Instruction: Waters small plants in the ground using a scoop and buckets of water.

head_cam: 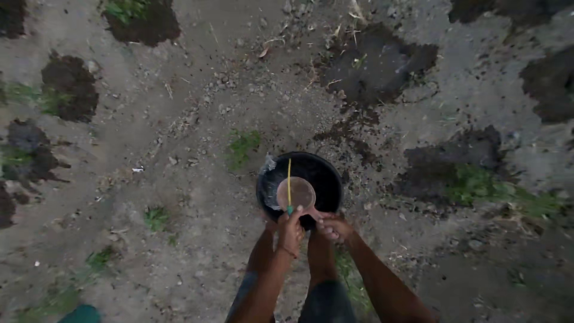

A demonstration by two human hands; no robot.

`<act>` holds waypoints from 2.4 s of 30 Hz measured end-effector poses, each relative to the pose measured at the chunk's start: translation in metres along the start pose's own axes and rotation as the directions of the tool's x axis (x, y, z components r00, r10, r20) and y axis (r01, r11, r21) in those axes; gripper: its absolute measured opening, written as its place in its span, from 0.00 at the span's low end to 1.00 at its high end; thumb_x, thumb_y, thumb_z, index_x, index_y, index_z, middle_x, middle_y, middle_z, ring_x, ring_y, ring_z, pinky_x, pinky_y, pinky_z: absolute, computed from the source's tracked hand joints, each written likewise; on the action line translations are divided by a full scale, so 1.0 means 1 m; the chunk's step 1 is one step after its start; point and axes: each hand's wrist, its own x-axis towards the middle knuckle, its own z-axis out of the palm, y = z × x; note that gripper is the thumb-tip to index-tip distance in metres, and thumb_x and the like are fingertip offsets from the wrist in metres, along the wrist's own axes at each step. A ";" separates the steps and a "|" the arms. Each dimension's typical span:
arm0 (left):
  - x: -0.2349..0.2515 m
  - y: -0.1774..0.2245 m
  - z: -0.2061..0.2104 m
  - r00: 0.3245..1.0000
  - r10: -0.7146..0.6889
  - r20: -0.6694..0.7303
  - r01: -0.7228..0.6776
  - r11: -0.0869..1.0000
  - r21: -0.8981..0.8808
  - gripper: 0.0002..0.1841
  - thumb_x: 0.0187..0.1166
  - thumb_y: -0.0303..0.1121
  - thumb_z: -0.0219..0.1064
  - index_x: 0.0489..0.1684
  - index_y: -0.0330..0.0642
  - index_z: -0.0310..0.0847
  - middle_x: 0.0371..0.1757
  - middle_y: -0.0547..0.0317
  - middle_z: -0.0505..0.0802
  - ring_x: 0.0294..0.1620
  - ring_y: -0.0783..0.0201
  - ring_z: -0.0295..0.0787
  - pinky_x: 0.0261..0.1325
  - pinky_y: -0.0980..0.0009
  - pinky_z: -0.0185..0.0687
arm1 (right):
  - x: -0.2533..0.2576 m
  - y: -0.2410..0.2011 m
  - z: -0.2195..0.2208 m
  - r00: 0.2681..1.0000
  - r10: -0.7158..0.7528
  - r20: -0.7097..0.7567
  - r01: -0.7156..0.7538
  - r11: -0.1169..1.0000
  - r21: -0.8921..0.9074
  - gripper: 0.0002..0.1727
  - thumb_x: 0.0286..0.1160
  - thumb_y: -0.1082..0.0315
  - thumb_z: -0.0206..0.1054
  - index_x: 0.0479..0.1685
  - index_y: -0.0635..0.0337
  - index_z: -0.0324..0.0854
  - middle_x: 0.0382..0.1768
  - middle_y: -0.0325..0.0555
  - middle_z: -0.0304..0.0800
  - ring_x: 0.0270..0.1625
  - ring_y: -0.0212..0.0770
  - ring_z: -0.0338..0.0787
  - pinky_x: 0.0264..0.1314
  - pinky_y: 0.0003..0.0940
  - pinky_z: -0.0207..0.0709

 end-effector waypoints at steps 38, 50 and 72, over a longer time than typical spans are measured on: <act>0.019 -0.038 -0.399 0.753 -0.101 -0.651 -0.047 0.977 -0.207 0.17 0.94 0.37 0.50 0.31 0.41 0.70 0.10 0.67 0.74 0.07 0.70 0.73 0.15 0.73 0.78 | 0.173 -0.110 0.118 0.627 -0.343 -0.699 -0.050 0.878 -0.476 0.16 0.88 0.71 0.59 0.68 0.65 0.76 0.30 0.42 0.82 0.18 0.30 0.74 0.18 0.25 0.69; 0.014 -0.038 -0.432 0.752 -0.121 -0.648 0.242 0.965 0.101 0.19 0.91 0.38 0.58 0.63 0.27 0.79 0.52 0.39 0.90 0.43 0.56 0.85 0.48 0.58 0.82 | 0.156 -0.059 0.155 0.471 -0.507 -0.721 0.100 0.843 -0.528 0.15 0.86 0.71 0.59 0.65 0.69 0.77 0.27 0.43 0.80 0.19 0.32 0.75 0.21 0.30 0.73; 0.043 -0.029 -0.565 0.978 -0.170 -0.117 0.206 0.767 0.608 0.16 0.91 0.34 0.59 0.59 0.27 0.81 0.48 0.43 0.91 0.45 0.59 0.88 0.51 0.62 0.84 | 0.317 0.250 0.272 0.854 0.001 -0.520 -0.408 0.619 -0.671 0.23 0.87 0.57 0.64 0.70 0.64 0.80 0.53 0.59 0.89 0.51 0.52 0.89 0.57 0.52 0.82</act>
